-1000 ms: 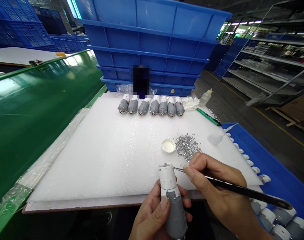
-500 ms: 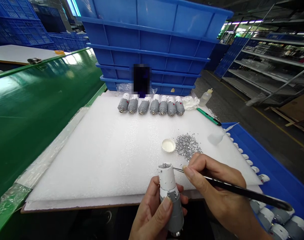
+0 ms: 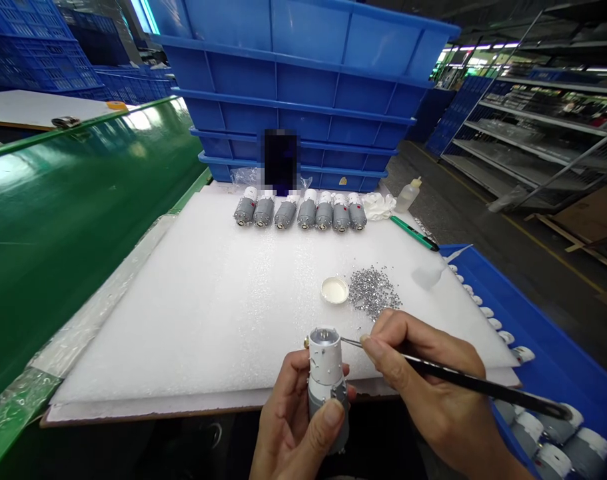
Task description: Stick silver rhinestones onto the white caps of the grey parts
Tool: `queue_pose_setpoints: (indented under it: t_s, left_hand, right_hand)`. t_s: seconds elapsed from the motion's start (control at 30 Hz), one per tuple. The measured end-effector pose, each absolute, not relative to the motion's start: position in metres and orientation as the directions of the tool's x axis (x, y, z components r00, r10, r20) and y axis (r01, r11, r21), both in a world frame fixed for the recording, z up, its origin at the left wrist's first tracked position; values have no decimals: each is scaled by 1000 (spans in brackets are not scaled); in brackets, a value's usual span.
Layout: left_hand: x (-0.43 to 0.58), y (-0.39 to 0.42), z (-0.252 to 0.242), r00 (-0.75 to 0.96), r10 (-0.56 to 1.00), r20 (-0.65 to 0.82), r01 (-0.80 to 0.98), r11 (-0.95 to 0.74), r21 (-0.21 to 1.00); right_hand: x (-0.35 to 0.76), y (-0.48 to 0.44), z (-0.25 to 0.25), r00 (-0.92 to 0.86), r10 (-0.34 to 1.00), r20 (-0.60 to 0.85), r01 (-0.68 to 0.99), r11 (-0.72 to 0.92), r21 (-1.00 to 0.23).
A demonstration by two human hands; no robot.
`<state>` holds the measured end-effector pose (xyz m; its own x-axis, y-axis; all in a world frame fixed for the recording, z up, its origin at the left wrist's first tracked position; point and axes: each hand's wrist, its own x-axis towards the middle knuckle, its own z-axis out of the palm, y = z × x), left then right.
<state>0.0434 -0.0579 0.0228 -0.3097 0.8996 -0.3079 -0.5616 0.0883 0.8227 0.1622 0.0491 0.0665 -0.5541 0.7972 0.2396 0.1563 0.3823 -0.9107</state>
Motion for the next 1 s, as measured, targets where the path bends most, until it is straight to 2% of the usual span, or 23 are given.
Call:
queue_pose_setpoints:
  t_s: [0.23, 0.37, 0.5, 0.63, 0.7, 0.83, 1.0]
  left_hand:
    - [44, -57, 26, -244, 891, -383, -697, 113, 708]
    - [39, -58, 28, -77, 921, -382, -824, 157, 545]
    - [36, -61, 27, 145, 915, -377, -888, 289, 359]
    - [39, -61, 27, 208, 906, -367, -910, 317, 266]
    - [40, -59, 29, 155, 905, -397, -920, 278, 275]
    - [41, -55, 35, 47, 880, -472, -889, 252, 382]
    - [42, -53, 42, 88, 864, -496, -829, 340, 444]
  right_hand:
    - [154, 50, 68, -518, 824, 232, 133, 345, -929]
    - [162, 52, 68, -513, 823, 243, 123, 351, -928]
    - [175, 51, 65, -495, 812, 310, 101, 408, -907]
    - [182, 49, 66, -524, 755, 393, 94, 510, -855]
    - [185, 50, 66, -539, 732, 418, 87, 542, -836]
    - [192, 52, 65, -531, 729, 431, 123, 570, -813]
    - [201, 53, 61, -564, 715, 413, 125, 568, -814]
